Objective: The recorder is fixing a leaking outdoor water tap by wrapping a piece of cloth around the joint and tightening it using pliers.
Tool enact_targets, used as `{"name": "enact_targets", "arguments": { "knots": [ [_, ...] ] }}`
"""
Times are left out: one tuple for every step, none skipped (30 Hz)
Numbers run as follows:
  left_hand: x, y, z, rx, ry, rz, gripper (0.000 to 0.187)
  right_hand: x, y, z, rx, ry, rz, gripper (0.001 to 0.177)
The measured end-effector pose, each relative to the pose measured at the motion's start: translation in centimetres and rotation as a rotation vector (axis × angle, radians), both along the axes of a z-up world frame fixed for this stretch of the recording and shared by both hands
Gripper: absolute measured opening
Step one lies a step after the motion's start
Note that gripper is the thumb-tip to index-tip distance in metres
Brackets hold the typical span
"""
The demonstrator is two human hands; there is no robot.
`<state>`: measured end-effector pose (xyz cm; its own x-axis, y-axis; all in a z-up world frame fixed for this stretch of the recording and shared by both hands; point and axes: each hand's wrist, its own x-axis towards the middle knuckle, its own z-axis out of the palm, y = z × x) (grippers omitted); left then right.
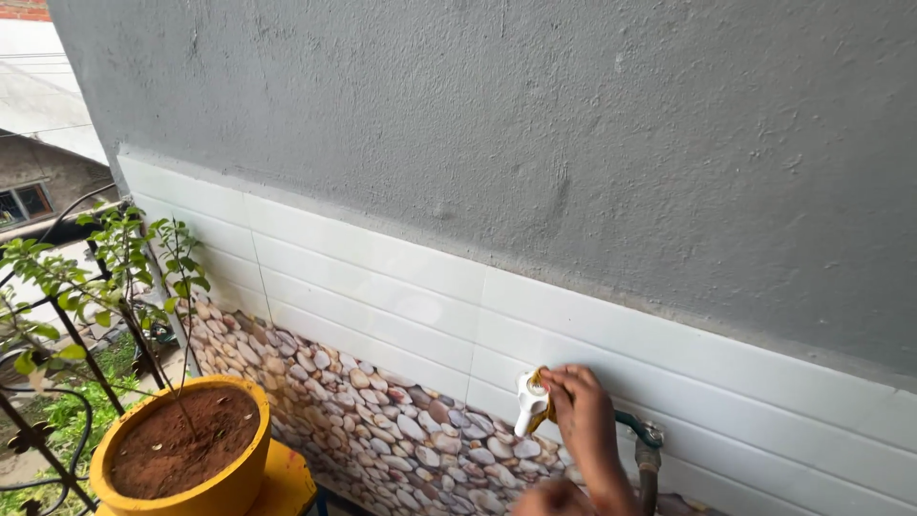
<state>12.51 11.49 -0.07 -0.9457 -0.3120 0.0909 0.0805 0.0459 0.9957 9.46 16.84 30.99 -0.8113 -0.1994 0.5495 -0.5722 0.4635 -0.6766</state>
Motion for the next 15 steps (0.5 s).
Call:
{"name": "enact_targets", "arguments": {
  "knots": [
    [-2.4,-0.4,5.2,-0.017,-0.014,-0.015,0.032,0.2,0.2,-0.8,-0.102,-0.050,0.005,0.023],
    [-1.8,-1.0,10.6,-0.019,-0.018,-0.021,0.032,0.4,0.0,-2.3,-0.105,-0.054,-0.001,0.023],
    [-0.1,-2.6,15.6,0.061,0.141,0.171,0.028,0.6,-0.1,-3.7,-0.282,-0.048,-0.007,0.025],
    [2.8,-5.1,20.4,0.143,0.301,0.359,0.023,0.8,0.0,-5.2,-0.456,-0.040,-0.017,0.027],
    [2.2,-5.8,22.1,0.144,0.295,0.352,0.023,-0.2,-0.2,-7.9,-0.455,-0.044,-0.026,0.027],
    [1.8,-6.3,23.8,0.107,0.450,0.356,0.027,-1.1,-0.2,-10.8,-0.518,-0.088,-0.050,0.029],
    [1.4,-6.8,25.4,0.071,0.604,0.356,0.031,-1.9,-0.1,-13.6,-0.580,-0.132,-0.074,0.031],
    [0.8,-6.9,26.0,0.071,0.594,0.349,0.031,-1.7,-0.1,-14.5,-0.580,-0.140,-0.084,0.031],
    [0.3,-6.9,26.6,0.253,0.438,0.161,0.036,-1.4,-0.1,-15.2,-0.625,-0.182,0.005,0.030],
    [-0.6,-7.1,27.5,0.423,0.287,-0.034,0.041,-1.5,-0.2,-15.7,-0.673,-0.215,0.096,0.030],
    [-2.0,-7.3,26.5,0.420,0.284,-0.043,0.041,-0.9,-0.3,-15.1,-0.678,-0.214,0.088,0.030],
    [-3.8,-7.5,25.7,0.393,0.365,-0.131,0.041,-0.8,-0.4,-14.4,-0.740,-0.267,0.046,0.026],
    [-5.7,-7.7,24.9,0.364,0.443,-0.221,0.042,-0.7,-0.5,-13.6,-0.803,-0.321,0.005,0.022],
    [-6.3,-7.6,24.7,0.366,0.443,-0.221,0.042,-0.7,-0.4,-12.5,-0.800,-0.320,0.004,0.022],
    [-6.9,-7.6,24.4,0.326,0.437,-0.224,0.044,-0.6,-0.4,-11.4,-0.732,-0.149,-0.020,0.021]
  ]
}}
